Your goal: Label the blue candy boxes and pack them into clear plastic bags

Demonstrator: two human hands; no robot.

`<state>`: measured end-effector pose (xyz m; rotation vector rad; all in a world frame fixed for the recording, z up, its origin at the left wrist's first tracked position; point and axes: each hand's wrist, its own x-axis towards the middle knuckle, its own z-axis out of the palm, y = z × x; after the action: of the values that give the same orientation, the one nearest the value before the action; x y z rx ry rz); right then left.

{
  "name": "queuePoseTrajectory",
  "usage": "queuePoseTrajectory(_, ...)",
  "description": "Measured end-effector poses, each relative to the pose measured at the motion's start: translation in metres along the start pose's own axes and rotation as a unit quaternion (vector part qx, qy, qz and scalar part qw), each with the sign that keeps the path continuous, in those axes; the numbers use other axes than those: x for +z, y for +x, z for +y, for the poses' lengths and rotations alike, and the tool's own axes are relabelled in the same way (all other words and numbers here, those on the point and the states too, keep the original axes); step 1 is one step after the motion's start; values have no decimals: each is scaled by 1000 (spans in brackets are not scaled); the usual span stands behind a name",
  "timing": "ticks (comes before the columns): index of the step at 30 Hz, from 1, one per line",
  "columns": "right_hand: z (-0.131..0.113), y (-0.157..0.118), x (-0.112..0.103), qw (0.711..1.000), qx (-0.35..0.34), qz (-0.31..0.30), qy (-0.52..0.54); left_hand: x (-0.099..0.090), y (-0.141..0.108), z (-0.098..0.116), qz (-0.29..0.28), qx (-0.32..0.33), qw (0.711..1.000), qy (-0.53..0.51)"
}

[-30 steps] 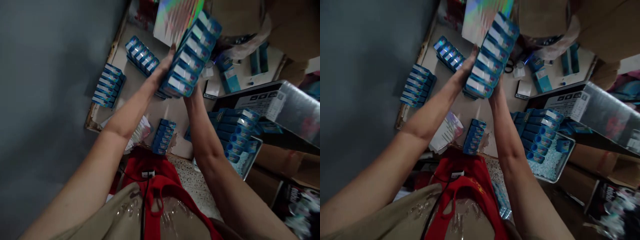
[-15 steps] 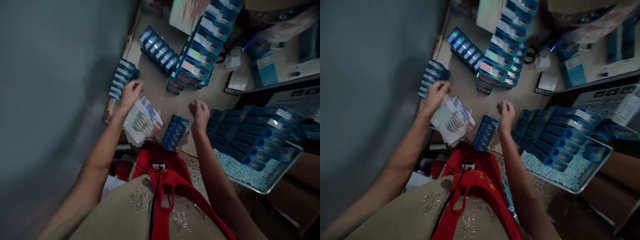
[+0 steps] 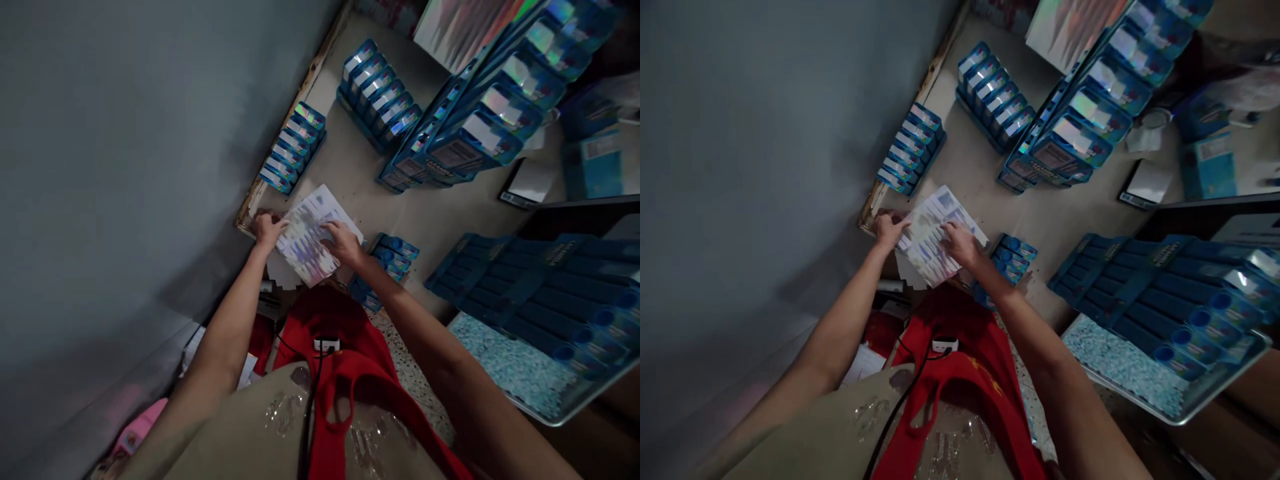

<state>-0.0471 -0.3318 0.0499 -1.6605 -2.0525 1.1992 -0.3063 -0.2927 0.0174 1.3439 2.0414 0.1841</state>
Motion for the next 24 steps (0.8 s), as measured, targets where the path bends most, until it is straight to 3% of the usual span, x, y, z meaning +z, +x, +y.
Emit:
queuePoseTrajectory(2,-3,-2,8,1000,3,-12,-28,-9,-4,-2,-11,-9,999,-30)
queuePoseTrajectory(6,-23,-4,6,998,-16,37,-46,-23,-12,5,-30,19,993,-112)
queuePoseTrajectory(10,-49,15,0,993,-79,63,-65,-32,-13,18,-88,49,976,-193)
queuePoseTrajectory(13,-59,29,2,991,-76,53,-95,-32,-12,26,-116,52,967,-220)
queuePoseTrajectory(19,-60,51,5,982,-92,68,-149,-23,-14,34,-83,74,969,-221)
queuePoseTrajectory(24,-53,77,-7,986,-69,29,-151,-23,-27,20,-63,16,980,-189)
